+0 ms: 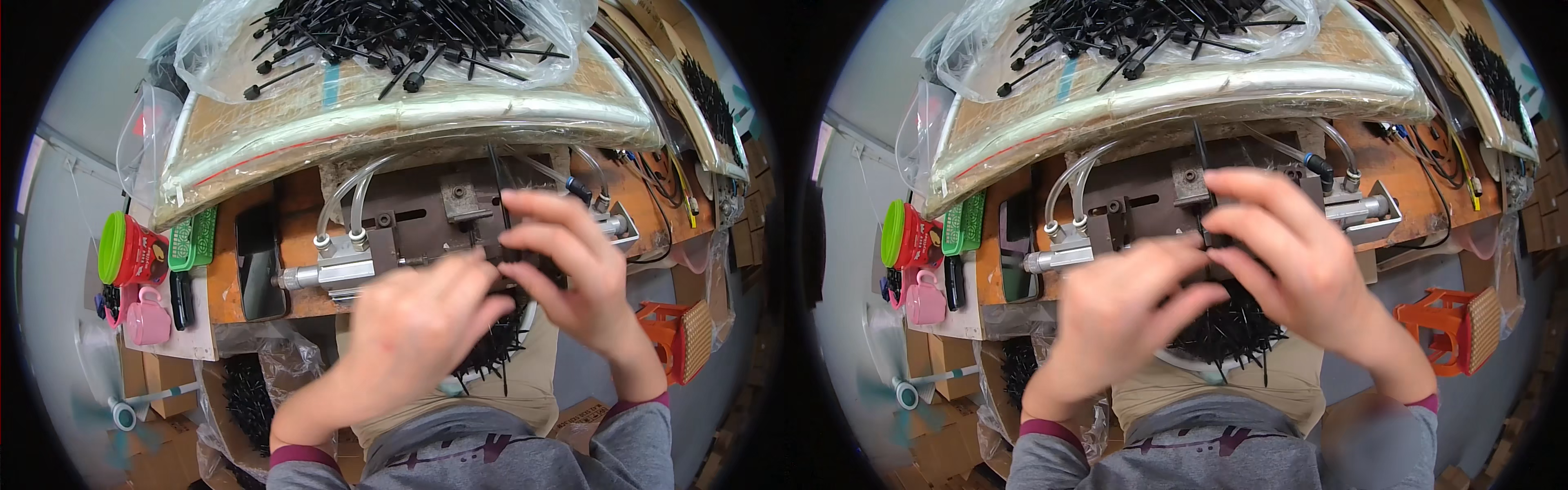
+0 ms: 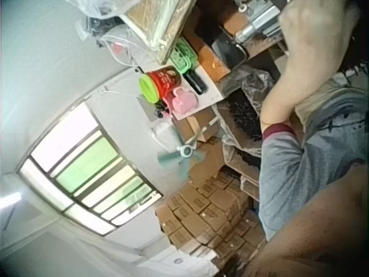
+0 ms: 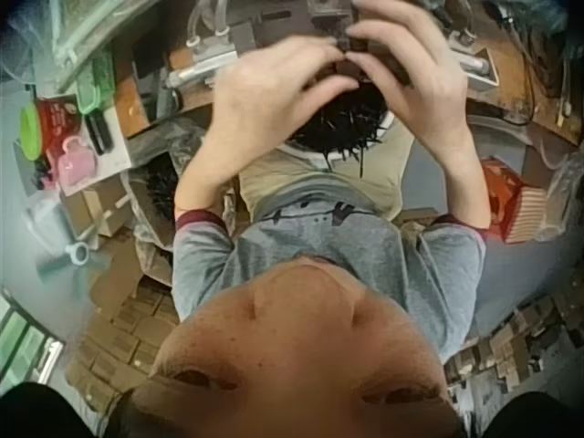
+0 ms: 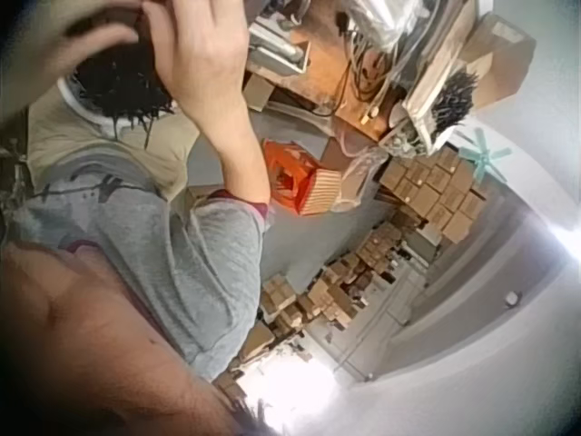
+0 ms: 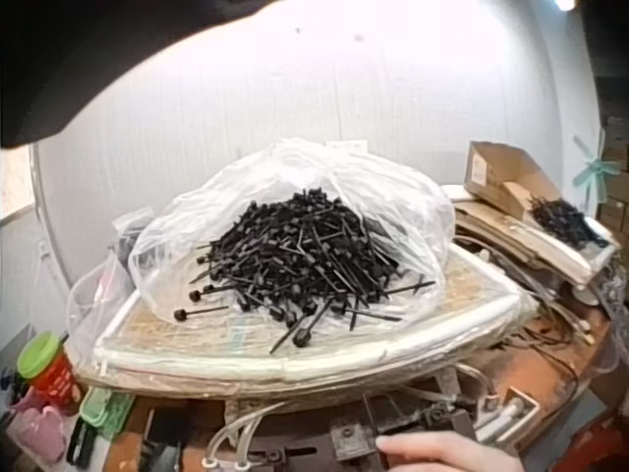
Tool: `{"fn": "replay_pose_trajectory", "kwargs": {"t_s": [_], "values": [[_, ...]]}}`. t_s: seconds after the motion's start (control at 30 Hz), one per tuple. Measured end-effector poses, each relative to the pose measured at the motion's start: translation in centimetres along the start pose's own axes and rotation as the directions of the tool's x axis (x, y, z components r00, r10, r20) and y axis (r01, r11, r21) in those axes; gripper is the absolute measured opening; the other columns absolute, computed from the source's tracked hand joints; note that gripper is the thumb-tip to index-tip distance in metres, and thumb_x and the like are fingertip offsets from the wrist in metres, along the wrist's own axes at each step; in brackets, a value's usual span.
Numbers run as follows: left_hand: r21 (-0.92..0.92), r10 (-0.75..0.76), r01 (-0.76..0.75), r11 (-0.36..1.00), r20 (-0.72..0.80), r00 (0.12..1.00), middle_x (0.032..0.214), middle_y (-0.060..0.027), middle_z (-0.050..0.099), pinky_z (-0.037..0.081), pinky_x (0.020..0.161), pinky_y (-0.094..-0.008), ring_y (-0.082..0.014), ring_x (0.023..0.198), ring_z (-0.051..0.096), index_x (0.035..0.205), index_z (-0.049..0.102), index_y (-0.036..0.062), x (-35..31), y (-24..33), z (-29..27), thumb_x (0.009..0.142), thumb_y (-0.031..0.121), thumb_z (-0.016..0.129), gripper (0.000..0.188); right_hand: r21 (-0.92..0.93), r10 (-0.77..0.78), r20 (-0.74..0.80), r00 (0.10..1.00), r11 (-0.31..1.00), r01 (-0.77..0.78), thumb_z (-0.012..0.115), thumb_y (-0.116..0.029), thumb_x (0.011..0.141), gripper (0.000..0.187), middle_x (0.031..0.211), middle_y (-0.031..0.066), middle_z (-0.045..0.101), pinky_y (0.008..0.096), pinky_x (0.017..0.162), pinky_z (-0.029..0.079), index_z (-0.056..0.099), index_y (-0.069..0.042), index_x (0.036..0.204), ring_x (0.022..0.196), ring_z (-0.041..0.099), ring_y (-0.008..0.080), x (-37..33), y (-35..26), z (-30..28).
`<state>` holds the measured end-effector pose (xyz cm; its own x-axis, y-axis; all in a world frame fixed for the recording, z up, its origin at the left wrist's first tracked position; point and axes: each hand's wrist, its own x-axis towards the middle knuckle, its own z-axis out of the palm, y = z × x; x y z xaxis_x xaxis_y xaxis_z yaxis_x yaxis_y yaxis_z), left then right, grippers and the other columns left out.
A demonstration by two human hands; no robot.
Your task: Assembling small black plastic fasteners by hand and using a pneumatic press.
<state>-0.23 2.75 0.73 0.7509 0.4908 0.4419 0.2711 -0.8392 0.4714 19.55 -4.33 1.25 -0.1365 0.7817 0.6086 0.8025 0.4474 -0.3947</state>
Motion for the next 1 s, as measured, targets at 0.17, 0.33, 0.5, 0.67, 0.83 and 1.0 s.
{"fn": "replay_pose_trajectory", "kwargs": {"t_s": [0.17, 0.33, 0.5, 0.67, 0.83, 1.0], "values": [[0.219, 0.205, -0.133, 0.967, -0.351, 0.914, 0.091, -0.0099, 0.071, 0.055, 0.075, -0.039, -0.0293, 0.081, 0.068, 0.091, 0.072, 0.0057, 7.9, -4.4, -2.8, 0.085, 0.012, 0.074, 0.01, -0.114, 0.142, 0.158, 0.977, 0.986, -0.125, 0.078, -0.005, 0.074, 0.028, 0.138, 0.0218, 0.06, 0.0373, 0.076, 0.057, 0.062, -0.002, 0.096, 0.092, 0.069, 0.0296, -4.9, -2.3, 1.4], [0.299, 0.12, -0.048, 0.953, -0.225, 0.967, 0.096, -0.0124, 0.071, 0.052, 0.082, -0.0378, -0.0318, 0.091, 0.068, 0.099, 0.075, 0.0015, 12.5, -7.8, -2.4, 0.09, 0.016, 0.072, 0.018, -0.226, 0.154, 0.268, 0.951, 0.97, -0.094, 0.081, -0.006, 0.072, 0.03, 0.139, 0.0175, 0.062, 0.0322, 0.063, 0.053, 0.062, -0.004, 0.095, 0.066, 0.064, 0.0232, -4.8, -2.5, 3.4], [0.164, -0.015, 0.04, 0.986, -0.157, 0.988, 0.092, -0.0113, 0.068, 0.052, 0.076, -0.0348, -0.0245, 0.081, 0.067, 0.102, 0.076, 0.0004, 12.0, -6.7, -3.5, 0.086, 0.018, 0.077, 0.024, -0.286, 0.159, 0.313, 0.936, 0.956, -0.067, 0.078, -0.008, 0.073, 0.027, 0.134, 0.017, 0.064, 0.0308, 0.058, 0.052, 0.062, -0.004, 0.094, 0.059, 0.062, 0.0211, -3.9, -2.8, 3.0], [-0.212, -0.123, 0.078, 0.974, -0.207, 0.971, 0.096, -0.007, 0.067, 0.055, 0.065, -0.0256, -0.013, 0.08, 0.066, 0.096, 0.076, 0.0012, 7.2, -2.0, -4.4, 0.077, 0.008, 0.084, 0.022, -0.063, 0.072, 0.222, 0.972, 0.996, -0.059, 0.076, -0.01, 0.078, 0.024, 0.113, 0.0144, 0.071, 0.0307, 0.057, 0.053, 0.062, -0.003, 0.096, 0.06, 0.065, 0.0205, -1.6, -1.1, 1.3], [-0.081, -0.01, -0.005, 0.997, -0.184, 0.983, 0.116, -0.0151, 0.068, 0.06, 0.067, -0.029, -0.0211, 0.088, 0.07, 0.099, 0.074, 0.0004, 0.1, 0.4, -1.8, 0.073, 0.005, 0.087, 0.03, 0.041, 0.143, -0.153, 0.978, 0.99, -0.138, 0.075, -0.009, 0.083, 0.019, 0.086, 0.0089, 0.065, 0.0328, 0.058, 0.048, 0.065, -0.002, 0.096, 0.059, 0.059, 0.0177, 7.0, 3.0, 0.5], [0.071, -0.021, 0.025, 0.997, -0.061, 0.998, 0.129, -0.0184, 0.067, 0.057, 0.064, -0.0301, -0.023, 0.076, 0.073, 0.097, 0.071, 0.0018, -3.4, 1.6, 3.1, 0.076, 0.011, 0.083, 0.026, -0.435, 0.107, -0.123, 0.987, 0.888, -0.151, 0.076, -0.029, 0.084, 0.037, 0.093, 0.0151, 0.068, 0.0413, 0.081, 0.055, 0.067, 0.002, 0.101, 0.088, 0.069, 0.0323, 12.5, 8.7, 2.4]]}}
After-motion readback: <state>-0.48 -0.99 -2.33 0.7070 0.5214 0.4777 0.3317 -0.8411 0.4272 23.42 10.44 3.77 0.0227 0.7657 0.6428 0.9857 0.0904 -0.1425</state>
